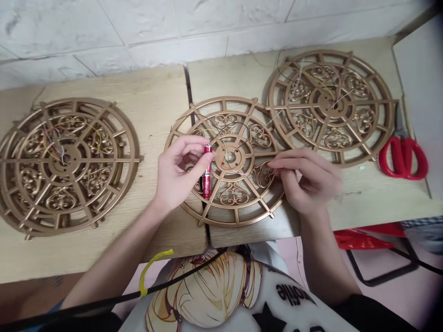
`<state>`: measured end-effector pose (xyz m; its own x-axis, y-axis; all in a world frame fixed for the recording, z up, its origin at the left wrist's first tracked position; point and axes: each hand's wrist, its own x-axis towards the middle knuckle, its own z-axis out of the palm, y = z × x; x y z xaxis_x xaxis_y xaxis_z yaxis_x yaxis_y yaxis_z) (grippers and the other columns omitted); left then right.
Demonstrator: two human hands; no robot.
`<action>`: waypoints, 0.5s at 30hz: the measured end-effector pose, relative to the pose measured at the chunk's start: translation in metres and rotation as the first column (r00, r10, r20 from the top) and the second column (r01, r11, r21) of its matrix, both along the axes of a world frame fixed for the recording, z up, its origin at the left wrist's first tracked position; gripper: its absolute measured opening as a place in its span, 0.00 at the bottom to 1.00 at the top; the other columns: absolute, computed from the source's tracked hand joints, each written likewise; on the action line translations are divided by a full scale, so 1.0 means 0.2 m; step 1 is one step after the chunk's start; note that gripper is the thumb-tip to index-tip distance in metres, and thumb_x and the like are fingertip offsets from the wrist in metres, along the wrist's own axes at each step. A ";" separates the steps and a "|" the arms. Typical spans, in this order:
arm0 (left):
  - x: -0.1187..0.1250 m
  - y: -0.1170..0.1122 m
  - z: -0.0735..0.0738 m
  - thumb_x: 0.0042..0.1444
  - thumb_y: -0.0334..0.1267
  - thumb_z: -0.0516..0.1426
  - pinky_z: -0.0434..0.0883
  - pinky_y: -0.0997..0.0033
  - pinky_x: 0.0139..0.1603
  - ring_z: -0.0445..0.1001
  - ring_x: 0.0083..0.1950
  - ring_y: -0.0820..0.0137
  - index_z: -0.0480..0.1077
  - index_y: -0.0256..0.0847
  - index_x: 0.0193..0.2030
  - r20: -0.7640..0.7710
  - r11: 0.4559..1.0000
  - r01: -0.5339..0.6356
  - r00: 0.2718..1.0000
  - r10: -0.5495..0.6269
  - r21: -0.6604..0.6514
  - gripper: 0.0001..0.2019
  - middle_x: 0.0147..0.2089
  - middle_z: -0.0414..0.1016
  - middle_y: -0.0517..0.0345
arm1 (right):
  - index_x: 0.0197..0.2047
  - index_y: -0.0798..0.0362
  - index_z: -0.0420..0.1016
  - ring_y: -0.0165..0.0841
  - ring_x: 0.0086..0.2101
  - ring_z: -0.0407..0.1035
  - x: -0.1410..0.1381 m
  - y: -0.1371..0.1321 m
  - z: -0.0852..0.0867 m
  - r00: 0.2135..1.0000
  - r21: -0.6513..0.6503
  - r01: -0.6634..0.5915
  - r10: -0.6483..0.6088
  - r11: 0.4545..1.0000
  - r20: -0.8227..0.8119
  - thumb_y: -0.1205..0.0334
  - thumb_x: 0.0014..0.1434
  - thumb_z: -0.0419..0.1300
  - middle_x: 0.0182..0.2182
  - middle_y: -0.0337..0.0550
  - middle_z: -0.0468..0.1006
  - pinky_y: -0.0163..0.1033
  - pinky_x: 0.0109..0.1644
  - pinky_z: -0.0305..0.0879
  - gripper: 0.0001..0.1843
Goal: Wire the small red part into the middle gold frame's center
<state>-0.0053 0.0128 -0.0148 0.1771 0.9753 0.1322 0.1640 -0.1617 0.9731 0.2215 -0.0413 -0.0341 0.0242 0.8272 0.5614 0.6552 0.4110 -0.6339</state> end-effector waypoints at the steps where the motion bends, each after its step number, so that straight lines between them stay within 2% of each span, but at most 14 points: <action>1: 0.00 0.00 0.00 0.51 0.37 0.61 0.72 0.73 0.33 0.75 0.31 0.74 0.71 0.41 0.39 -0.004 1.000 0.004 1.000 -0.004 -0.003 0.09 0.31 0.75 0.61 | 0.33 0.49 0.77 0.31 0.28 0.71 0.00 0.00 0.00 1.000 -0.003 0.003 -0.003 1.000 0.000 0.71 0.55 0.55 0.31 0.41 0.77 0.37 0.27 0.67 0.11; 12: -0.01 0.01 0.00 0.50 0.38 0.62 0.72 0.73 0.32 0.75 0.31 0.74 0.71 0.42 0.39 -0.010 1.000 0.016 1.000 -0.016 0.013 0.09 0.31 0.75 0.61 | 0.33 0.50 0.77 0.30 0.29 0.72 -0.01 0.02 0.01 0.998 0.023 -0.059 0.059 0.998 0.008 0.73 0.54 0.55 0.32 0.40 0.77 0.36 0.30 0.69 0.11; 15: -0.01 0.00 0.00 0.51 0.37 0.62 0.72 0.74 0.32 0.75 0.31 0.74 0.71 0.41 0.40 -0.007 1.000 0.021 1.000 -0.021 0.009 0.10 0.31 0.75 0.61 | 0.36 0.49 0.76 0.30 0.30 0.72 -0.03 0.01 0.05 0.997 0.032 -0.049 0.050 0.998 -0.054 0.70 0.57 0.55 0.31 0.40 0.77 0.38 0.33 0.69 0.10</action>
